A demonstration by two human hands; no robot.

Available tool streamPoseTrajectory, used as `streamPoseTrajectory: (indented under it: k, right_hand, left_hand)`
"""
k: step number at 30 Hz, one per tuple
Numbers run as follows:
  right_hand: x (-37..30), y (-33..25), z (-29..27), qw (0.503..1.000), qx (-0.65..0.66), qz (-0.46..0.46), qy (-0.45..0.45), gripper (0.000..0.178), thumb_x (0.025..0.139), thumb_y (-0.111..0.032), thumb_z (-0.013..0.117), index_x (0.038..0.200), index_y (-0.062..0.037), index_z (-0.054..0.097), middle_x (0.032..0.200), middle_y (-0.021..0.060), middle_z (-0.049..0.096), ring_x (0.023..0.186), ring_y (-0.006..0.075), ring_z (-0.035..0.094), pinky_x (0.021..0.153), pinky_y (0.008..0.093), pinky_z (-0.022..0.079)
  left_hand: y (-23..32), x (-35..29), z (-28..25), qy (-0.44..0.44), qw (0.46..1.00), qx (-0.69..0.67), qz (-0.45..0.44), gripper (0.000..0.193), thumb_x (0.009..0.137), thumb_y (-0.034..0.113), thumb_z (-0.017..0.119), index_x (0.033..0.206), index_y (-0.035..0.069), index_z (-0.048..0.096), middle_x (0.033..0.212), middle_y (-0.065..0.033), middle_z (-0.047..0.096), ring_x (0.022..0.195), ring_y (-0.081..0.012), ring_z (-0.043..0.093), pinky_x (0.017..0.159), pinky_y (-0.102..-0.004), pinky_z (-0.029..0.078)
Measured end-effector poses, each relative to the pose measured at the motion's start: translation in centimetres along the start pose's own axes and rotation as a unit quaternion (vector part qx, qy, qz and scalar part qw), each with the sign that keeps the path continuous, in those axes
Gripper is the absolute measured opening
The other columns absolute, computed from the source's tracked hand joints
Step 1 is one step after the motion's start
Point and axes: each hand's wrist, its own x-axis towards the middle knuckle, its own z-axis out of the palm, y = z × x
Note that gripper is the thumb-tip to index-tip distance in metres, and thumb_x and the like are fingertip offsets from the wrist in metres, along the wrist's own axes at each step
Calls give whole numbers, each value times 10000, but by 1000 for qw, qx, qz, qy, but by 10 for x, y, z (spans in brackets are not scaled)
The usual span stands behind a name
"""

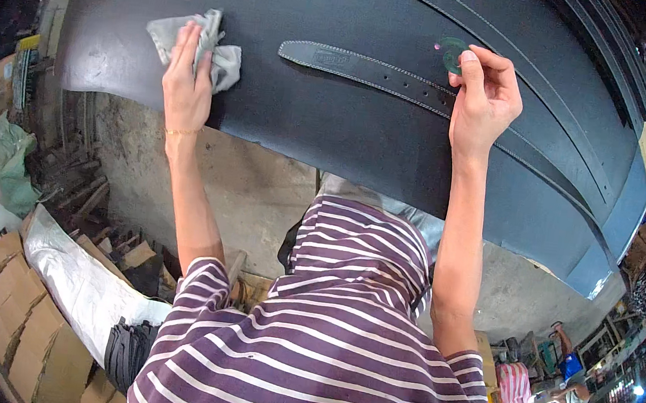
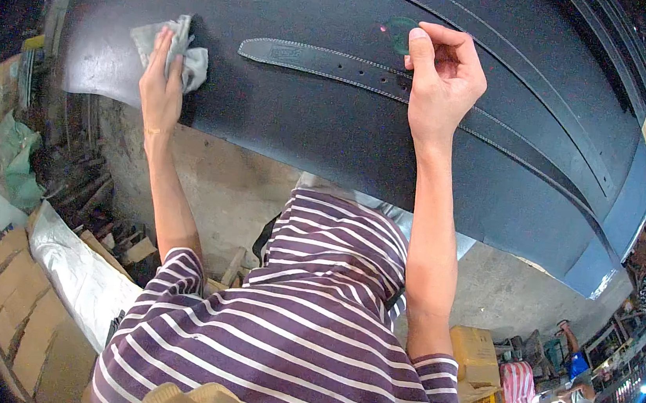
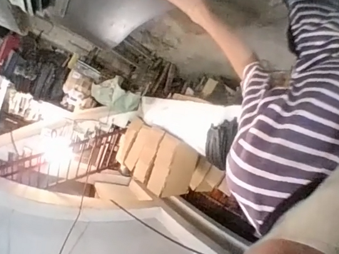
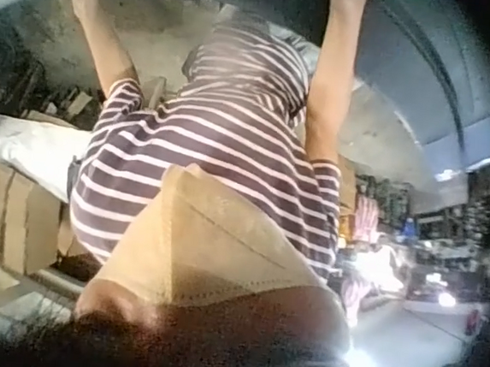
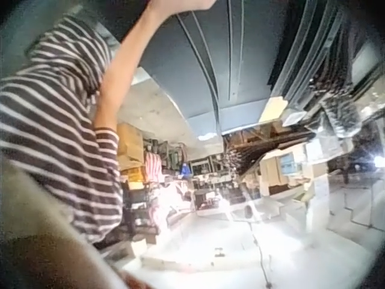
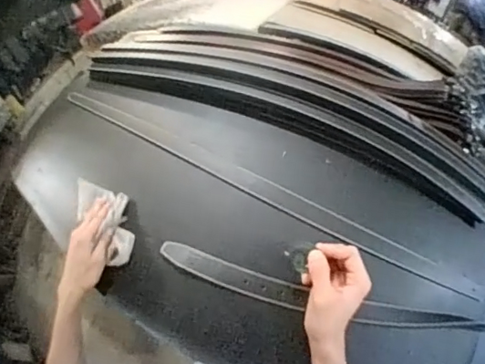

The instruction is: Applying edge paint to the sides of leather belts using a small applicator and wiping excess with a cloth.

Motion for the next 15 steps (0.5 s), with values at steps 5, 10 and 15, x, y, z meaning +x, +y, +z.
streamPoseTrajectory:
  k: [5,10,15]
  right_hand:
    - [3,3,-10,996,72,8,43,69,903,-13,693,964,16,675,821,44,647,660,86,585,598,228,526]
    - [4,3,-9,994,99,17,42,65,907,-18,687,962,14,674,835,50,651,671,93,592,599,240,537]
    - [4,5,-9,993,112,28,34,55,901,-28,696,939,8,679,835,38,651,670,86,589,600,238,533]
  left_hand:
    - [102,-28,20,-52,985,-71,151,566,963,157,594,1497,68,428,1549,-127,417,1455,-308,351,1193,-423,269]
    - [121,-44,38,-121,981,76,130,586,977,293,558,1505,82,417,1587,-49,367,1489,-253,283,1207,-474,175]
    - [119,-47,39,-104,981,119,111,616,975,342,554,1506,65,410,1587,-49,369,1484,-252,293,1197,-492,189]
